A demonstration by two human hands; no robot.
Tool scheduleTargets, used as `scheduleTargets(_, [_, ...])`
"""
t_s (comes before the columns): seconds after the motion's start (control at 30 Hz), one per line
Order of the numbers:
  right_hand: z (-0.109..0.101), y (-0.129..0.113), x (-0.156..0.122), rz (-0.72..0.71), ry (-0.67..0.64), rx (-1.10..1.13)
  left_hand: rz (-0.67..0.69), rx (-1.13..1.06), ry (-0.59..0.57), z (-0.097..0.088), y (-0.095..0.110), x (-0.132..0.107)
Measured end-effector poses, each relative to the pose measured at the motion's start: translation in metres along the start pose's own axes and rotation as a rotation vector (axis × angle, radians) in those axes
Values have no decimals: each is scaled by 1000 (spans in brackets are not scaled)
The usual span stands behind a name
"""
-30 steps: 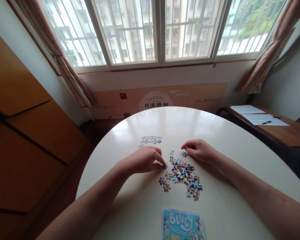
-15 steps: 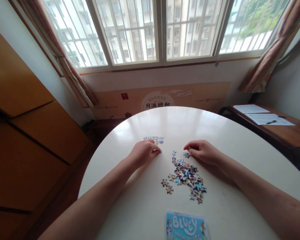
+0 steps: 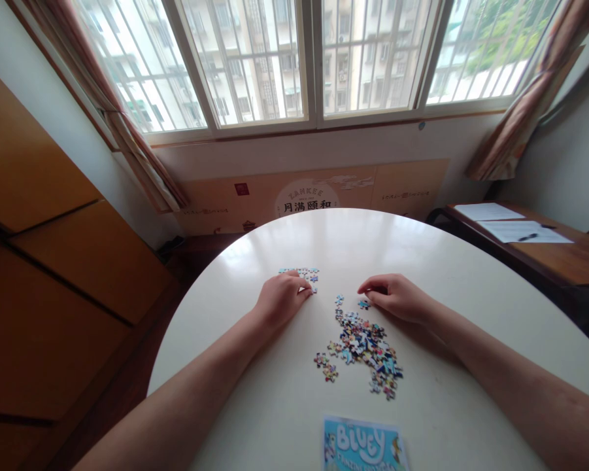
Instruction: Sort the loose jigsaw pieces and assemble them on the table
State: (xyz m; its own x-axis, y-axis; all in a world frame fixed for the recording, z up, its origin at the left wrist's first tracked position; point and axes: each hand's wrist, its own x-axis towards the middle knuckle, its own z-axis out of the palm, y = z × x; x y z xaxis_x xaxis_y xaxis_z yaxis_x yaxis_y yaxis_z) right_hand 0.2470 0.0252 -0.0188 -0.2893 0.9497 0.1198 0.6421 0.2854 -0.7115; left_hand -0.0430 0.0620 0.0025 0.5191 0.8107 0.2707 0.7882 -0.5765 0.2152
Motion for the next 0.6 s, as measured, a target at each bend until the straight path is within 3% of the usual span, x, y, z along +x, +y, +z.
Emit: scheduleTargets(0.6, [-1, -1, 0, -6, 2, -5, 9, 27, 14, 4, 1, 3])
